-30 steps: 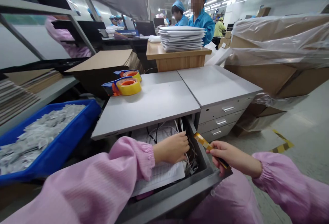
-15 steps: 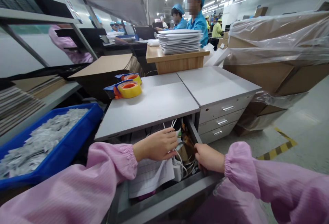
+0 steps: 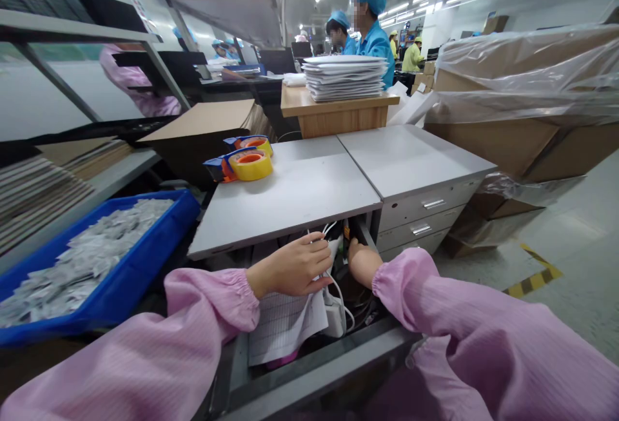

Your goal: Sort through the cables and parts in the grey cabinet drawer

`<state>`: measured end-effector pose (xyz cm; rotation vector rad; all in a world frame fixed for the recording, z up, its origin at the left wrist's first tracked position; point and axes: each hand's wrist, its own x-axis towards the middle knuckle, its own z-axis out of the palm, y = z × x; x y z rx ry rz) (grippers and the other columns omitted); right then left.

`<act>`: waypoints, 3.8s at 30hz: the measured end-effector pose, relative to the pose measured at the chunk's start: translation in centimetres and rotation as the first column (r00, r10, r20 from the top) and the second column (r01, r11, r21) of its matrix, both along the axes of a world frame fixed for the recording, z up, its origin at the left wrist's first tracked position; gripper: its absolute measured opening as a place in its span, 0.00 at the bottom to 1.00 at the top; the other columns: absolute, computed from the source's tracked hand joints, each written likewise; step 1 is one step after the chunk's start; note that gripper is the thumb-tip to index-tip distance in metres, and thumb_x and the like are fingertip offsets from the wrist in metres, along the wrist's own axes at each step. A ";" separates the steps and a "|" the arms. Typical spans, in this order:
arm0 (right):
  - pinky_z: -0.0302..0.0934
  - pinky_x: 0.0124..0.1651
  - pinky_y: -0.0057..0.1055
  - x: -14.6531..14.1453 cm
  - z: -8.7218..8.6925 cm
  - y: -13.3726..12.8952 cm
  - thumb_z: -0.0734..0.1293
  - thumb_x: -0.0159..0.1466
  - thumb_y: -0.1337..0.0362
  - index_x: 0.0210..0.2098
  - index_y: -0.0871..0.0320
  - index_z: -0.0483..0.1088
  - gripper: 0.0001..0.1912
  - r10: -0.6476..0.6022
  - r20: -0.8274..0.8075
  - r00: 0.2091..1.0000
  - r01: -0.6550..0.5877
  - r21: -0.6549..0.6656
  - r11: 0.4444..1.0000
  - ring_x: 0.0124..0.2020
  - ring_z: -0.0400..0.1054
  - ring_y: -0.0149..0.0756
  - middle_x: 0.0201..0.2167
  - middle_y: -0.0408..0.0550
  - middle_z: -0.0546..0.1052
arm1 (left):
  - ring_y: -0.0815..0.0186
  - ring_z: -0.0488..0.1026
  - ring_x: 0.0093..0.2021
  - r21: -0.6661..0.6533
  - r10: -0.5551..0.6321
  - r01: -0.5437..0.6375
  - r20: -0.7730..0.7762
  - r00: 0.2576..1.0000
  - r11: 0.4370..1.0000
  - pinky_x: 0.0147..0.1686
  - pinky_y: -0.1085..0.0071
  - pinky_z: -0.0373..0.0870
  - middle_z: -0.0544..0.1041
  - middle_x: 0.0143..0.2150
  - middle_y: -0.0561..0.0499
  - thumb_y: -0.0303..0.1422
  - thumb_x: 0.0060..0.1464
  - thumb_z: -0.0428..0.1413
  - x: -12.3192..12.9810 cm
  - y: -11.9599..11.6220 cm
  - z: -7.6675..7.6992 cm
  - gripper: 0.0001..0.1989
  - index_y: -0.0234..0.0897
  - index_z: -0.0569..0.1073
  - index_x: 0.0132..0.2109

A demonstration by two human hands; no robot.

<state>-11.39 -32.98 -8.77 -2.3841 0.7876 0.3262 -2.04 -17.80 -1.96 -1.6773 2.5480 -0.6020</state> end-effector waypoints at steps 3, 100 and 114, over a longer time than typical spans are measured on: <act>0.64 0.50 0.45 0.9 0.2 0.1 0.61 0.67 0.60 0.58 0.62 0.59 0.22 -0.004 -0.025 1.000 0.001 -0.115 0.993 0.48 0.69 0.41 0.49 0.54 0.73 | 0.61 0.69 0.37 -0.014 0.001 -0.001 0.006 1.000 1.000 0.53 0.61 0.58 0.75 0.33 0.48 0.37 0.62 0.43 0.1 0.2 0.0 0.16 0.35 0.71 0.34; 0.63 0.37 0.32 -2.1 0.8 8.9 0.64 0.55 0.68 0.48 0.57 0.68 0.20 0.790 0.216 0.574 -0.750 -0.249 0.613 0.40 0.71 0.42 0.48 0.54 0.71 | 0.63 0.69 0.49 0.190 0.521 -0.622 -0.751 0.406 0.759 0.54 0.64 0.65 0.69 0.49 0.45 0.26 0.56 0.46 -0.1 8.7 1.4 0.12 0.36 0.73 0.38; 0.64 0.39 0.29 -5.1 9.2 4.9 0.70 0.54 0.63 0.48 0.56 0.67 0.21 0.593 0.579 0.560 -0.769 0.096 0.632 0.37 0.70 0.35 0.39 0.45 0.75 | 0.63 0.70 0.46 0.199 0.470 -0.585 -0.808 0.356 0.786 0.50 0.65 0.66 0.72 0.45 0.47 0.29 0.56 0.47 1.7 8.5 0.6 0.10 0.36 0.74 0.37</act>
